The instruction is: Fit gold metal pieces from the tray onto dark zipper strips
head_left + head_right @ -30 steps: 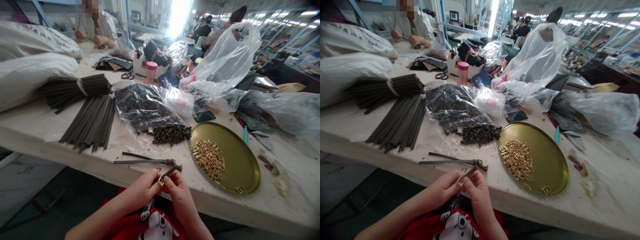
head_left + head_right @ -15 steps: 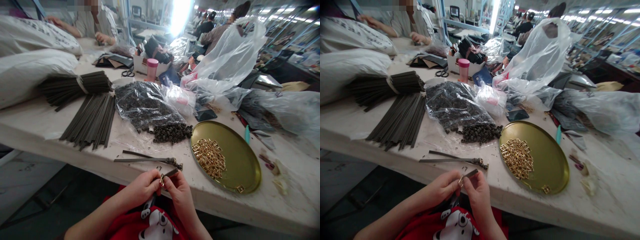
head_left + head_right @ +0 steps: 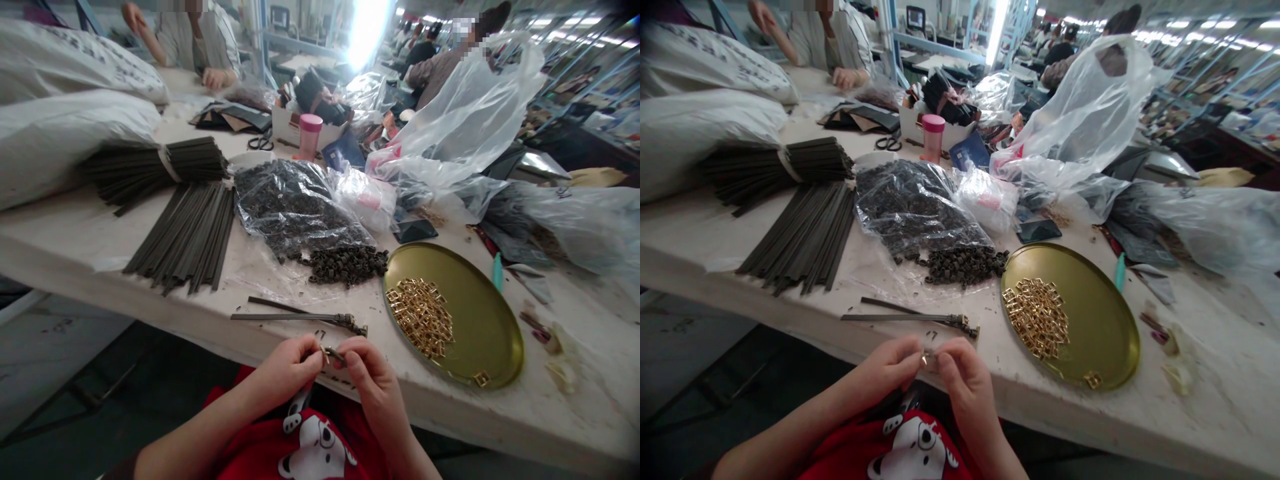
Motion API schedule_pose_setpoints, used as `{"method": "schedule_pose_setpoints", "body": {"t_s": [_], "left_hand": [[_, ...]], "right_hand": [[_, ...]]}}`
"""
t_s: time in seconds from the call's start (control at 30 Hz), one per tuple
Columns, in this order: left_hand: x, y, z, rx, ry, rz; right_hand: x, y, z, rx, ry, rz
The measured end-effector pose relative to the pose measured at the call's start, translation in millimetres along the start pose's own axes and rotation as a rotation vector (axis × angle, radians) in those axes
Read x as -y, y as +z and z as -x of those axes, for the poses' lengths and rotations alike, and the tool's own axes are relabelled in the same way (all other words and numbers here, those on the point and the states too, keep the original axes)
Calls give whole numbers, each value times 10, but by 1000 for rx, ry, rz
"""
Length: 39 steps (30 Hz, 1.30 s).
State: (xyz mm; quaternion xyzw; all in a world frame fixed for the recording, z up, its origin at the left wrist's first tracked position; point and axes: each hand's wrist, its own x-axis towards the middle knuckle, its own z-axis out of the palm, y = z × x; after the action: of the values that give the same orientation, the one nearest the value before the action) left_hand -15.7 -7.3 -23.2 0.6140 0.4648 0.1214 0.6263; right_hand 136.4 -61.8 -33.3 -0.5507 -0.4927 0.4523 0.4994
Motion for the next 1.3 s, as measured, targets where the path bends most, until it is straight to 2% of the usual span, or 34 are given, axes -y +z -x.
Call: {"method": "schedule_pose_setpoints", "body": {"t_s": [0.07,0.13,0.33,0.5,0.63,0.77,0.93,1.07,1.13,1.3], "left_hand": [[0,-3,3,1,-6,-27],[4,-5,8,3,-14,-45],[5,19,13,22,-23,-83],[38,49,10,12,17,-110],[74,57,13,41,5,-99],[84,69,2,64,-7,-99],[90,90,-24,33,52,-211],[74,109,-33,16,44,-307],[64,108,-29,22,19,-317],[64,69,-7,90,39,-276]], "right_hand": [[13,-10,-46,75,108,-73],[15,-21,-73,144,150,-113],[-17,-47,-70,233,204,-245],[-70,-76,-69,285,191,-193],[-121,-101,-58,273,290,-263],[-168,-83,-32,190,361,-239],[-218,-19,2,47,316,-121],[-268,7,-1,-7,305,-97],[-293,1,-7,-7,220,6],[-302,-26,7,31,-105,336]]}}
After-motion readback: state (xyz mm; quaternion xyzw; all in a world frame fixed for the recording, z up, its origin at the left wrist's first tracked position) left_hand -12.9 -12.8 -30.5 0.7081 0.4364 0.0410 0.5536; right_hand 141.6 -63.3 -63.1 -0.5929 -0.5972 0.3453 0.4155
